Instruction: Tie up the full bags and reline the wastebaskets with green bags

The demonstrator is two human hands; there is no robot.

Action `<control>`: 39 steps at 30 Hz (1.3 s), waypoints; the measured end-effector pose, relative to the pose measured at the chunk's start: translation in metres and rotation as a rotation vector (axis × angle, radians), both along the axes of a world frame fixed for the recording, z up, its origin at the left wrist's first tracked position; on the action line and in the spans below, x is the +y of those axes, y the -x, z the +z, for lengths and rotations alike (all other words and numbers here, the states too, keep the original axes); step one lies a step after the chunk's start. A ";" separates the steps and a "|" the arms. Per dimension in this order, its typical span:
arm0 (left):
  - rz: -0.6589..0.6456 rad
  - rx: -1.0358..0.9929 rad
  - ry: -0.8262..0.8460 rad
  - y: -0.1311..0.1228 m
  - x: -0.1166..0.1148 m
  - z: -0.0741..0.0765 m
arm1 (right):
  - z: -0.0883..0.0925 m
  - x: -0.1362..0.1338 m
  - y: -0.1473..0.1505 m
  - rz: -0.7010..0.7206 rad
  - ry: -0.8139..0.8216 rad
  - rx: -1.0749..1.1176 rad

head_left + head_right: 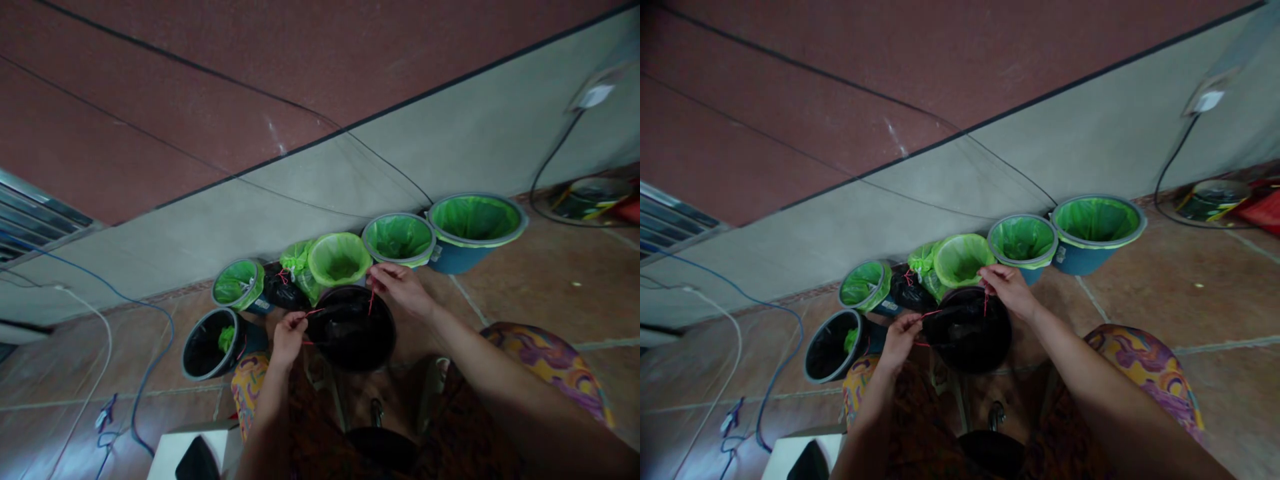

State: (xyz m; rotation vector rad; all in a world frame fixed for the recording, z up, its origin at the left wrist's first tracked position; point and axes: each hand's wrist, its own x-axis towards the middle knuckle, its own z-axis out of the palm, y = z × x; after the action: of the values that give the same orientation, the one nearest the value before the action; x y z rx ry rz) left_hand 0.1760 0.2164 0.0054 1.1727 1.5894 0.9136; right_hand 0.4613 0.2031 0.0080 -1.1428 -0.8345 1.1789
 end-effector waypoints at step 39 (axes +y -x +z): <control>-0.265 -0.247 0.060 -0.071 0.000 -0.040 | -0.004 0.002 0.016 0.312 0.007 0.219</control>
State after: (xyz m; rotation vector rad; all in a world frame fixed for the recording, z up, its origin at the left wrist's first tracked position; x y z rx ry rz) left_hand 0.2465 0.2161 -0.0344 1.1478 1.2231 0.7972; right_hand 0.4456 0.2052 0.0044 -0.8879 -0.8587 1.5347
